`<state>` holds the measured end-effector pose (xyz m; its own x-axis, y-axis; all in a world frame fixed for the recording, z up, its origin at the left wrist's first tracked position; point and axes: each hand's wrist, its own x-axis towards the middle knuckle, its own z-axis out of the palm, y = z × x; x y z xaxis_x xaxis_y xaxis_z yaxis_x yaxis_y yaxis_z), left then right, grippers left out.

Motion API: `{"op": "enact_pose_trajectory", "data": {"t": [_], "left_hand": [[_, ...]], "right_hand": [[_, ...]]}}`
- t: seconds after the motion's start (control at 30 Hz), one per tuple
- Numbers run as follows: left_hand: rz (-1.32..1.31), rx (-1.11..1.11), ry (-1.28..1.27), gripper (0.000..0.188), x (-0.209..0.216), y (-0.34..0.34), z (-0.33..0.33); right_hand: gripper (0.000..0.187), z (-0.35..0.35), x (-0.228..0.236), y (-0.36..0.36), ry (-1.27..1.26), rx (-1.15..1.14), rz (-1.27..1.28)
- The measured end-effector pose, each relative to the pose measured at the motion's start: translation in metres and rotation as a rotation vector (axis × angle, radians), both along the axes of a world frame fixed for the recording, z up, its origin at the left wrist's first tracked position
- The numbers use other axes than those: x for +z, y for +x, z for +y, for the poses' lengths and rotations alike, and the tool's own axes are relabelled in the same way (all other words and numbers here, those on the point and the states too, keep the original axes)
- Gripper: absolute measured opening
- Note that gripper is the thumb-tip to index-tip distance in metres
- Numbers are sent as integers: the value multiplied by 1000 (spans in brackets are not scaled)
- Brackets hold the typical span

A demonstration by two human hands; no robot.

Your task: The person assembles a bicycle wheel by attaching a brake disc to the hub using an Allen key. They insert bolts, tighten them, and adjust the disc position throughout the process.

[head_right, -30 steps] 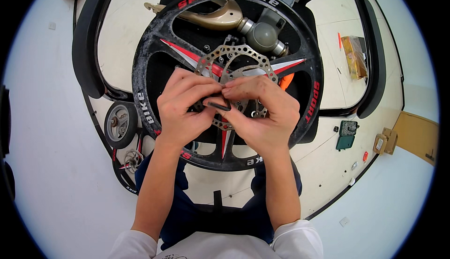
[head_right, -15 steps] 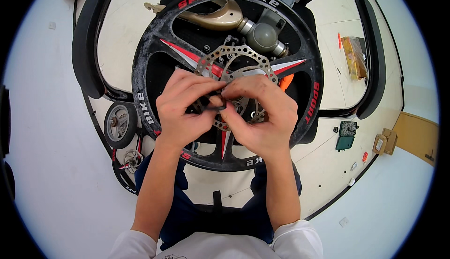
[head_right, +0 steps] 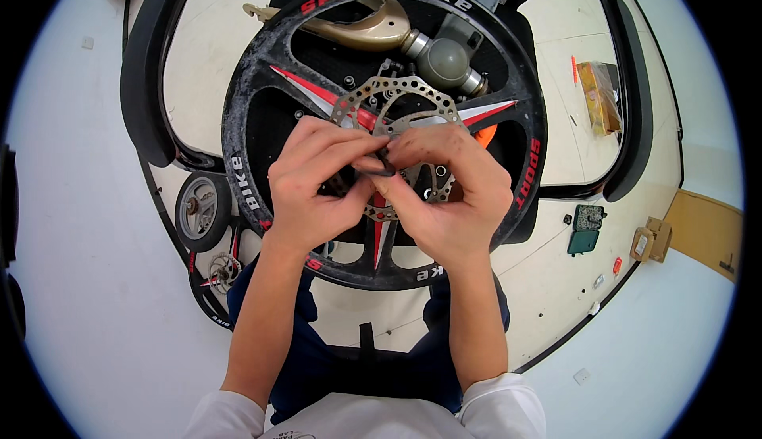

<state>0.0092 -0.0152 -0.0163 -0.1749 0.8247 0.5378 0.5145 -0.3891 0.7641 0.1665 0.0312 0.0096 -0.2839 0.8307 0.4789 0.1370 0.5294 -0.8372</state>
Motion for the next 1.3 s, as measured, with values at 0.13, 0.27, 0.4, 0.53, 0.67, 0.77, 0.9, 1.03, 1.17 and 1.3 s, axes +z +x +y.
{"op": "enact_pose_trajectory", "data": {"t": [0.13, 0.27, 0.4, 0.53, 0.67, 0.77, 0.9, 1.03, 1.17, 1.3], "left_hand": [[-20, 13, 19, 31, -9, -1, 0], [-28, 7, -1, 26, -5, 2, 1], [7, -12, -20, 25, -4, 0, 1], [-3, 7, -7, 23, -7, 0, 0], [12, 2, -18, 21, -6, 1, -1], [32, 11, -24, 24, -5, -1, 0], [17, 4, -29, 25, -4, -2, 1], [8, -47, -21, 24, -1, -2, 2], [30, -63, -15, 25, -4, -7, 4], [8, -85, 7, 29, -7, -9, 3]], "right_hand": [[21, -2, 4, -7, -1, -14, -18], [21, -4, 8, -8, -8, 3, -15], [24, -4, 7, -2, -27, 43, -51], [22, -6, 8, -5, -16, 7, -57], [24, -6, 10, 1, -46, 67, -104], [33, -1, 19, 7, -28, 204, -90], [35, -2, 17, 2, -248, 249, 150], [35, 3, 32, 2, -326, 256, 150], [33, 31, 55, 8, 201, 325, -394], [32, 59, 95, 6, 539, 580, -774]]}}
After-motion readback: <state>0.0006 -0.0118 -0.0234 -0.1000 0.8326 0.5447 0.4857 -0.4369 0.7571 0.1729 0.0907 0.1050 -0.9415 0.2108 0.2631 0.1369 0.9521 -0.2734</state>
